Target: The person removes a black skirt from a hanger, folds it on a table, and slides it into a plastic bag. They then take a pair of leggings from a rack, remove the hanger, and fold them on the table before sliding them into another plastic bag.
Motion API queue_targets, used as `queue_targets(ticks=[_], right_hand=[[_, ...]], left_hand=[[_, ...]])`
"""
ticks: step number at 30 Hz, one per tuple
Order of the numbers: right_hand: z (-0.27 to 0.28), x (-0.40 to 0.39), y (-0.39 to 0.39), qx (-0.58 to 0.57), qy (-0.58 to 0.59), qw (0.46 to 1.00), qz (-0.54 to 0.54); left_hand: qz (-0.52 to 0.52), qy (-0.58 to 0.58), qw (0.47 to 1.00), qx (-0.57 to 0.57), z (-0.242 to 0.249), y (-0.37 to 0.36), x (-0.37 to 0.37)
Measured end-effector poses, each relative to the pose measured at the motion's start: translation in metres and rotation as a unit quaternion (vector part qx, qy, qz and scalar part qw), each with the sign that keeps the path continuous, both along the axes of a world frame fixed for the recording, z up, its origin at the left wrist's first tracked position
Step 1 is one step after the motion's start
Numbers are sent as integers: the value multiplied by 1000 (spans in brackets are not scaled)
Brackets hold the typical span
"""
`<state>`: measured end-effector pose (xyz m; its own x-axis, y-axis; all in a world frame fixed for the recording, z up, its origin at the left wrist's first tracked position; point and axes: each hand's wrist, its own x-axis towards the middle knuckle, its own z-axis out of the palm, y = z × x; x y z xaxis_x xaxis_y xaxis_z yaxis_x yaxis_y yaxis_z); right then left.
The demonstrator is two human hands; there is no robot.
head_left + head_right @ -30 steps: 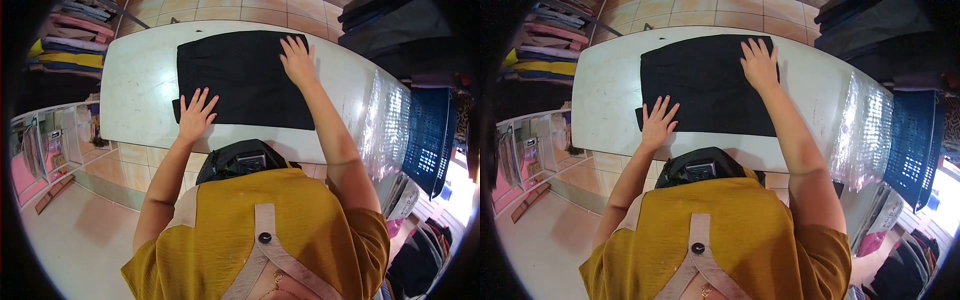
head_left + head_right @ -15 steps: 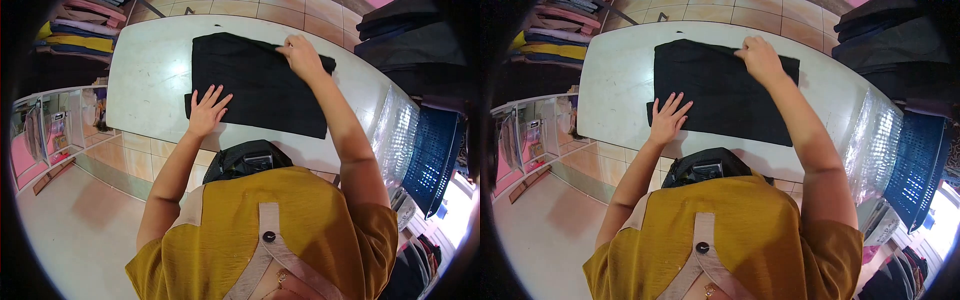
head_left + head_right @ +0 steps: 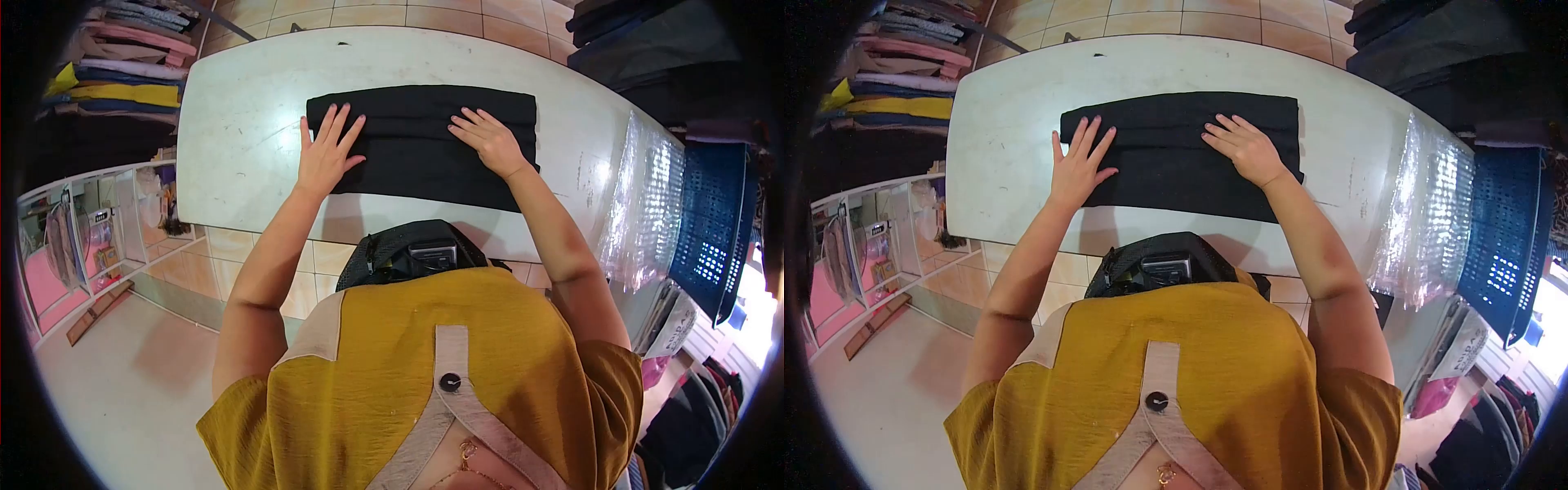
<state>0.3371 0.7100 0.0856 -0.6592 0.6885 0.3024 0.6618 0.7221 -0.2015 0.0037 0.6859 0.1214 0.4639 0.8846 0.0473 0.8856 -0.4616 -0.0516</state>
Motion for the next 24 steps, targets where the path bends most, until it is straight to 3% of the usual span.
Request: queue_targets(ticks=[5, 7, 9, 13, 16, 18, 20, 23, 24], right_hand=[[15, -7, -7, -80, 8, 996, -41], [43, -31, -16, -65, 5, 979, -195], [47, -63, -13, 13, 123, 969, -216], [2, -91, -11, -1, 38, 976, -215], [0, -51, -14, -36, -79, 949, -302], [-13, -1, -14, -31, -67, 930, -360], [8, 22, -24, -56, -134, 886, -440], [21, 22, -32, 10, -56, 877, -478], [23, 14, -38, 14, -17, 918, -397]], left_hand=[[-18, -37, 999, 2, -19, -4, -7], [-25, -34, 999, 10, -20, -5, -6], [-3, -47, 999, 11, -18, -6, -4], [-5, -27, 1000, 9, -23, -5, -7], [6, -33, 999, -6, -21, -5, -5], [10, -37, 999, 4, -27, -6, -7], [16, -44, 999, 16, -30, -5, -5], [12, -47, 999, 17, -29, -6, -6], [13, -50, 999, 17, -29, -5, -6]])
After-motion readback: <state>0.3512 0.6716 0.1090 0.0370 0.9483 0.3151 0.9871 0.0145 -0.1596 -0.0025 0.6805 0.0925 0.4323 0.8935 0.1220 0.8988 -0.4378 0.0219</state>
